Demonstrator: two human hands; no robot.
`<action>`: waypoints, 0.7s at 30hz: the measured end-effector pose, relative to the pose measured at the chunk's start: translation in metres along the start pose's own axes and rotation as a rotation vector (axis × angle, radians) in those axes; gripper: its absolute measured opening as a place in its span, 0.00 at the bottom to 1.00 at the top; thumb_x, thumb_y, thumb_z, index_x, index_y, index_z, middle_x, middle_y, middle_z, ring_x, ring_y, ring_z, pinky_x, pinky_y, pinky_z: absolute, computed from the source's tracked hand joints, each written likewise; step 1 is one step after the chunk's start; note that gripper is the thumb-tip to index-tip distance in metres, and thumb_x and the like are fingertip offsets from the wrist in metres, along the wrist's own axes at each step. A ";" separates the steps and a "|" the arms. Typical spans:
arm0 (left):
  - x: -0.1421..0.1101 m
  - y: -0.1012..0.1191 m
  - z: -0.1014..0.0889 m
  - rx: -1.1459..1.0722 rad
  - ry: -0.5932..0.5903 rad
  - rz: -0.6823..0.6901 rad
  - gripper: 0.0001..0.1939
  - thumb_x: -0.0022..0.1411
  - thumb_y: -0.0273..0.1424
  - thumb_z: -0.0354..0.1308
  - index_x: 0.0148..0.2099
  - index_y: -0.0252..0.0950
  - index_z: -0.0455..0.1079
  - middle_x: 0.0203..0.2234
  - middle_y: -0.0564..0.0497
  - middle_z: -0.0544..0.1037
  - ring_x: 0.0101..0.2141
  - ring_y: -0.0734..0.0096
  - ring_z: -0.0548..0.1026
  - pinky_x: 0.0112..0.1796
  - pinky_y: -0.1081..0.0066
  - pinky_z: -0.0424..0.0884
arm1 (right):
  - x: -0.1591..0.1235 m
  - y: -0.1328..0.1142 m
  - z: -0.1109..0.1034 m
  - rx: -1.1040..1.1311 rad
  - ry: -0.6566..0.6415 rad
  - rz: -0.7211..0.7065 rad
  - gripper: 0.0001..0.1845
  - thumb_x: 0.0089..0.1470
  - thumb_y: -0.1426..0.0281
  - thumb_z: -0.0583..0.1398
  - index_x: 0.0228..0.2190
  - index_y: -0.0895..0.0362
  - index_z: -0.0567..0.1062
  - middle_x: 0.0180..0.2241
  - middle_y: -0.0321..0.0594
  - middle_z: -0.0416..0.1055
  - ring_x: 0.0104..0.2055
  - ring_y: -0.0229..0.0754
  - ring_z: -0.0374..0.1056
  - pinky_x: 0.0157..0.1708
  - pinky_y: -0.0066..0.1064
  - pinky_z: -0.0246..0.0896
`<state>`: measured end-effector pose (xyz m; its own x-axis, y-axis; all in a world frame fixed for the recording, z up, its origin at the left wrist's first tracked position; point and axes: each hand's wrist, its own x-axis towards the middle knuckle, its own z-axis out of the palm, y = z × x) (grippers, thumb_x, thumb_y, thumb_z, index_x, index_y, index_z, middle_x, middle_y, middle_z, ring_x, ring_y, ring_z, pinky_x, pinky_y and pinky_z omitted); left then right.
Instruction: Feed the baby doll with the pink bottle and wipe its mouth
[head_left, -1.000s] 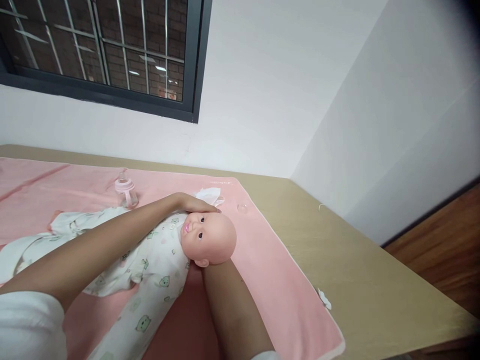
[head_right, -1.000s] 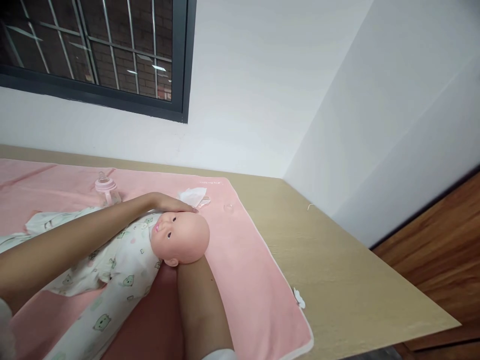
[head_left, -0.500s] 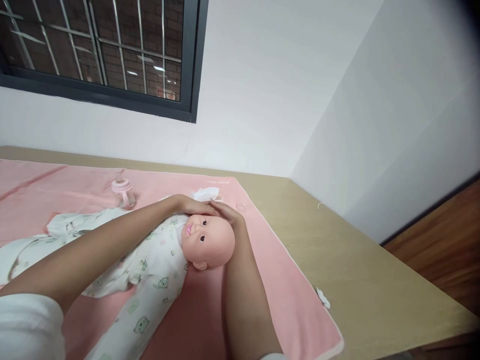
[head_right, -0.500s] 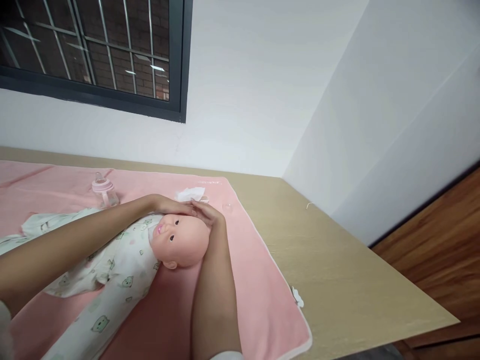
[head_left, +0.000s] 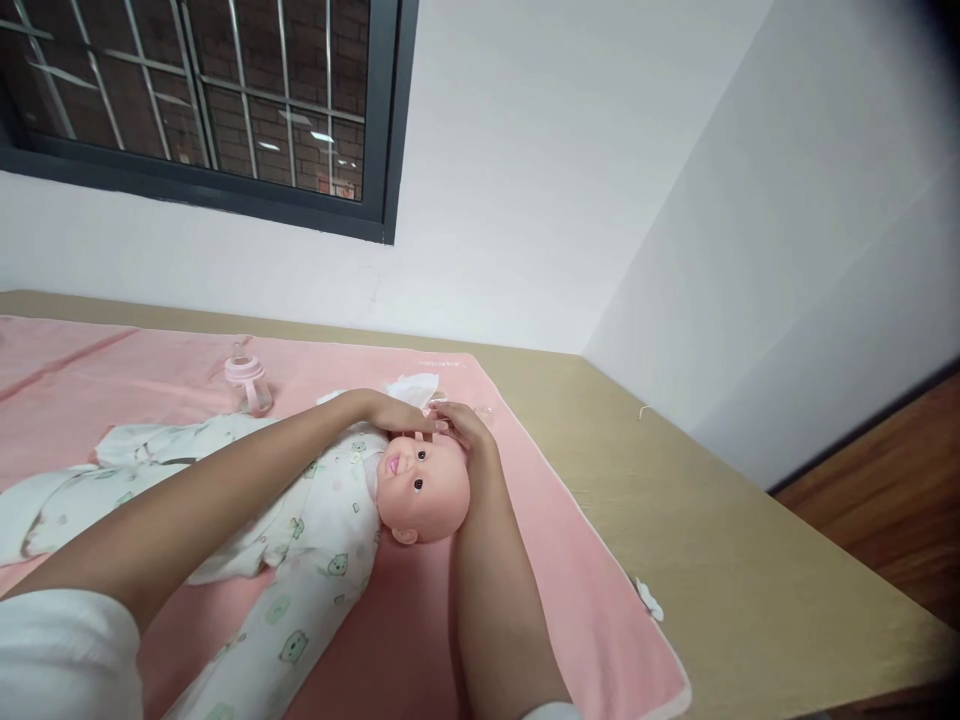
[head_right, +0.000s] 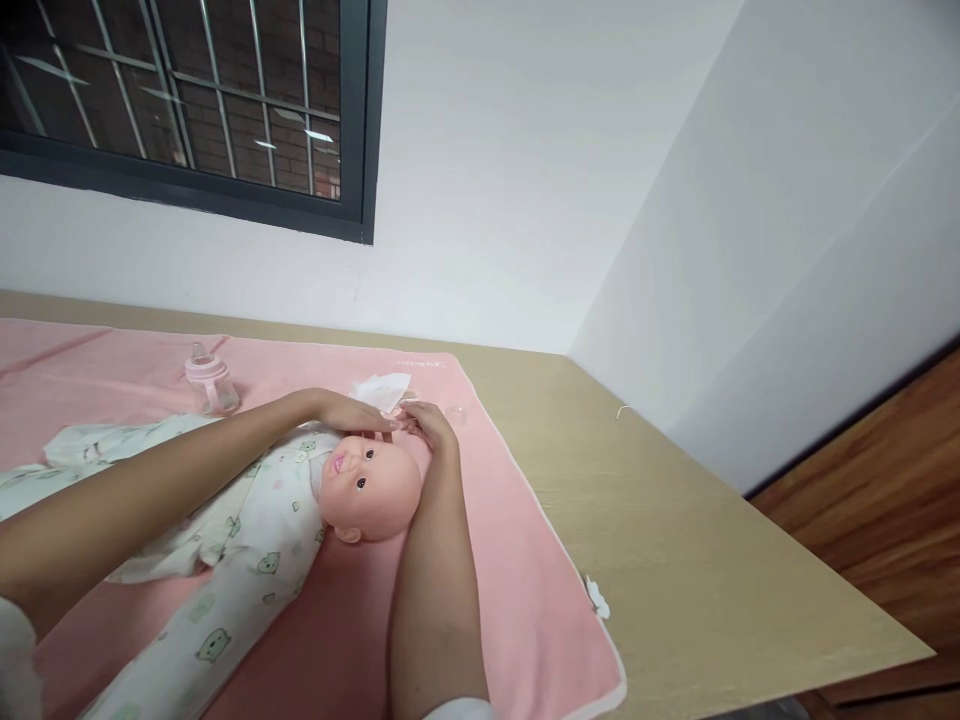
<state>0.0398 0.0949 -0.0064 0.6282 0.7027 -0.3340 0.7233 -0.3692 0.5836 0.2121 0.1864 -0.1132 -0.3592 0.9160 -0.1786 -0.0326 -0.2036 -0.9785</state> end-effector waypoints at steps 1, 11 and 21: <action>-0.004 0.001 -0.004 0.033 0.018 -0.006 0.28 0.63 0.51 0.45 0.45 0.34 0.74 0.38 0.43 0.81 0.36 0.63 0.77 0.39 0.69 0.71 | 0.001 0.001 0.001 0.006 -0.004 -0.015 0.03 0.55 0.75 0.61 0.33 0.62 0.75 0.23 0.39 0.73 0.23 0.32 0.67 0.24 0.21 0.64; -0.081 0.004 -0.017 0.424 0.460 -0.034 0.17 0.66 0.39 0.47 0.30 0.37 0.69 0.26 0.50 0.75 0.26 0.69 0.68 0.28 0.70 0.56 | 0.013 0.010 0.008 -0.064 -0.026 -0.128 0.08 0.54 0.70 0.63 0.25 0.60 0.72 0.25 0.40 0.74 0.22 0.30 0.64 0.22 0.21 0.58; -0.113 0.000 -0.005 0.300 0.526 -0.045 0.20 0.68 0.46 0.47 0.39 0.39 0.74 0.35 0.52 0.80 0.34 0.66 0.74 0.33 0.72 0.62 | 0.003 -0.004 0.004 0.091 -0.056 -0.238 0.16 0.41 0.64 0.68 0.25 0.57 0.67 0.21 0.30 0.64 0.23 0.29 0.58 0.24 0.22 0.52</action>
<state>-0.0327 0.0186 0.0344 0.4244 0.8997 0.1019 0.8433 -0.4338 0.3174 0.2073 0.1887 -0.1099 -0.3820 0.9220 0.0635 -0.2048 -0.0174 -0.9787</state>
